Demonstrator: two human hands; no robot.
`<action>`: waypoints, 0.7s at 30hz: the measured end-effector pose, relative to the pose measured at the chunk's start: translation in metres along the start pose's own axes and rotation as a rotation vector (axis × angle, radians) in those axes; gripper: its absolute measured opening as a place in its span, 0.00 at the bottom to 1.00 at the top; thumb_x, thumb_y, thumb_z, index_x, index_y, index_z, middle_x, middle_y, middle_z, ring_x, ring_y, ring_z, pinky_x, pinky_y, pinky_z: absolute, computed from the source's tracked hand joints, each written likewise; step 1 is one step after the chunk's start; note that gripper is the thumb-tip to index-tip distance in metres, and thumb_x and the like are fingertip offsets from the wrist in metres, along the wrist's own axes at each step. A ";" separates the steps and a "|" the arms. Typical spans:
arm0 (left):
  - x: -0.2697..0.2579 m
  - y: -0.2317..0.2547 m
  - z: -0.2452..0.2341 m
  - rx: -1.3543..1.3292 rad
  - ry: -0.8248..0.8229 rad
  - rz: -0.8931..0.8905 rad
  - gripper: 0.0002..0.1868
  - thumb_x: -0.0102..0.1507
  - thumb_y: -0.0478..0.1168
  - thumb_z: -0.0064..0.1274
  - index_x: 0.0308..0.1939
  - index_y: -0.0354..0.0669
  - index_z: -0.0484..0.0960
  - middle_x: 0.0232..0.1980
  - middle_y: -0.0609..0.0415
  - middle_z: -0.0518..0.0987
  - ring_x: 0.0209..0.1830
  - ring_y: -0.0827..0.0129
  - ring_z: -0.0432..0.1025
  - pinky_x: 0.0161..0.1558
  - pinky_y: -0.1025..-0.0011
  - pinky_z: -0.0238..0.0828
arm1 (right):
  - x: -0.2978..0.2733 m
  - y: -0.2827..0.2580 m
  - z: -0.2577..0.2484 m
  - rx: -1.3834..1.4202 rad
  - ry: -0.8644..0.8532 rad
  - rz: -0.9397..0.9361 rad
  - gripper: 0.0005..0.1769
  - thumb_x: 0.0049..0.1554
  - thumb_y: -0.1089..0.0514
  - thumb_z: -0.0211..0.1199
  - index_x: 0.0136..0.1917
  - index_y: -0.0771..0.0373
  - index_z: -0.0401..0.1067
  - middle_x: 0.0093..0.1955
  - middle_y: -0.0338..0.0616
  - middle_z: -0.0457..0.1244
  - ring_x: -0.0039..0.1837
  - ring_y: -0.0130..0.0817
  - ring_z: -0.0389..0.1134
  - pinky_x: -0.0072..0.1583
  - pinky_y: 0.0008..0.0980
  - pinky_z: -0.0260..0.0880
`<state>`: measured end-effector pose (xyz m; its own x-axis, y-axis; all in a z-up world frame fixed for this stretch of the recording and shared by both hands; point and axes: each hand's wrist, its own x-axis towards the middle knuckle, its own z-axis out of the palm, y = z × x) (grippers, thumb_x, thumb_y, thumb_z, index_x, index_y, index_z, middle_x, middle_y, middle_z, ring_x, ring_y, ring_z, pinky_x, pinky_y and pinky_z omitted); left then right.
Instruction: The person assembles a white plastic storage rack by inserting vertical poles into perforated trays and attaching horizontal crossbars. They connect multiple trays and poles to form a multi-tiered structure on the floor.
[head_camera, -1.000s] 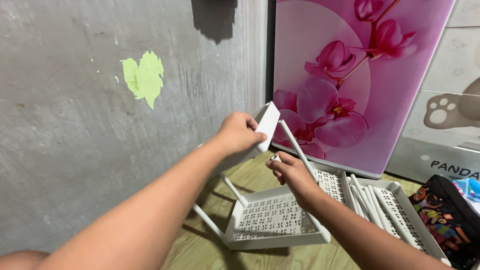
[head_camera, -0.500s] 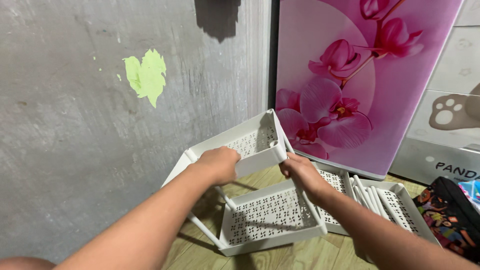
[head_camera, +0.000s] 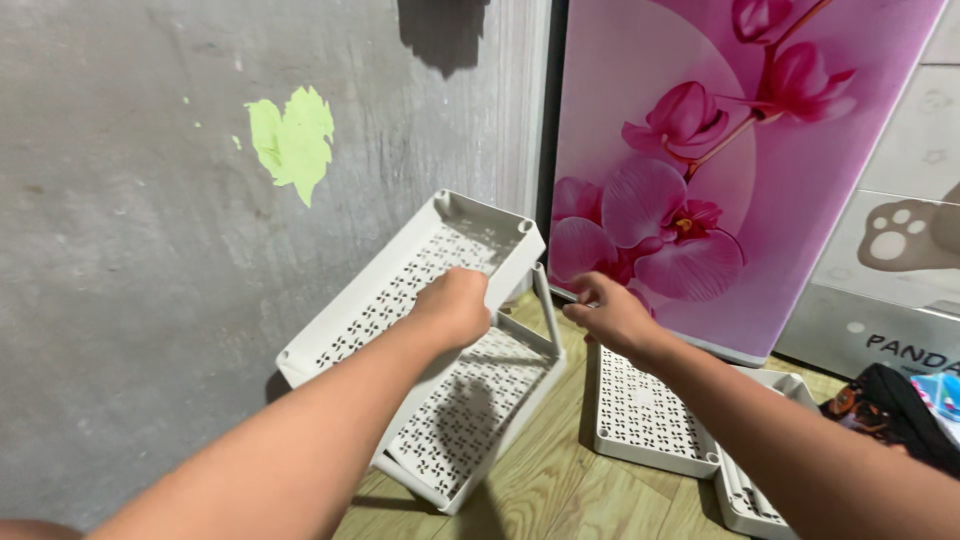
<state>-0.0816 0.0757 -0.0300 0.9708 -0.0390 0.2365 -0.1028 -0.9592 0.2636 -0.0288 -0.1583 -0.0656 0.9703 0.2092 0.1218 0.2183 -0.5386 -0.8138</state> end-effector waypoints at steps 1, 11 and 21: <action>0.004 0.000 0.004 -0.007 0.003 -0.005 0.14 0.59 0.36 0.55 0.48 0.39 0.85 0.51 0.36 0.81 0.54 0.44 0.77 0.57 0.53 0.74 | -0.002 0.004 0.001 0.012 -0.023 0.015 0.27 0.57 0.56 0.64 0.69 0.60 0.66 0.56 0.46 0.64 0.52 0.36 0.69 0.50 0.35 0.76; 0.038 0.015 0.023 -0.043 0.011 -0.032 0.13 0.58 0.37 0.56 0.46 0.40 0.85 0.50 0.41 0.82 0.53 0.47 0.78 0.54 0.55 0.75 | -0.011 0.026 0.010 0.088 -0.141 0.047 0.23 0.58 0.56 0.62 0.66 0.62 0.68 0.51 0.46 0.66 0.49 0.34 0.70 0.48 0.36 0.77; 0.054 0.015 0.051 0.069 -0.057 0.046 0.12 0.58 0.34 0.53 0.44 0.42 0.87 0.50 0.41 0.84 0.52 0.49 0.79 0.54 0.56 0.77 | -0.007 0.027 0.004 0.092 -0.149 0.069 0.23 0.59 0.56 0.62 0.66 0.61 0.68 0.50 0.45 0.66 0.50 0.33 0.71 0.48 0.35 0.76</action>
<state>-0.0200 0.0446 -0.0613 0.9765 -0.0975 0.1924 -0.1343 -0.9729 0.1884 -0.0298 -0.1717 -0.0908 0.9549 0.2965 -0.0160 0.1347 -0.4806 -0.8665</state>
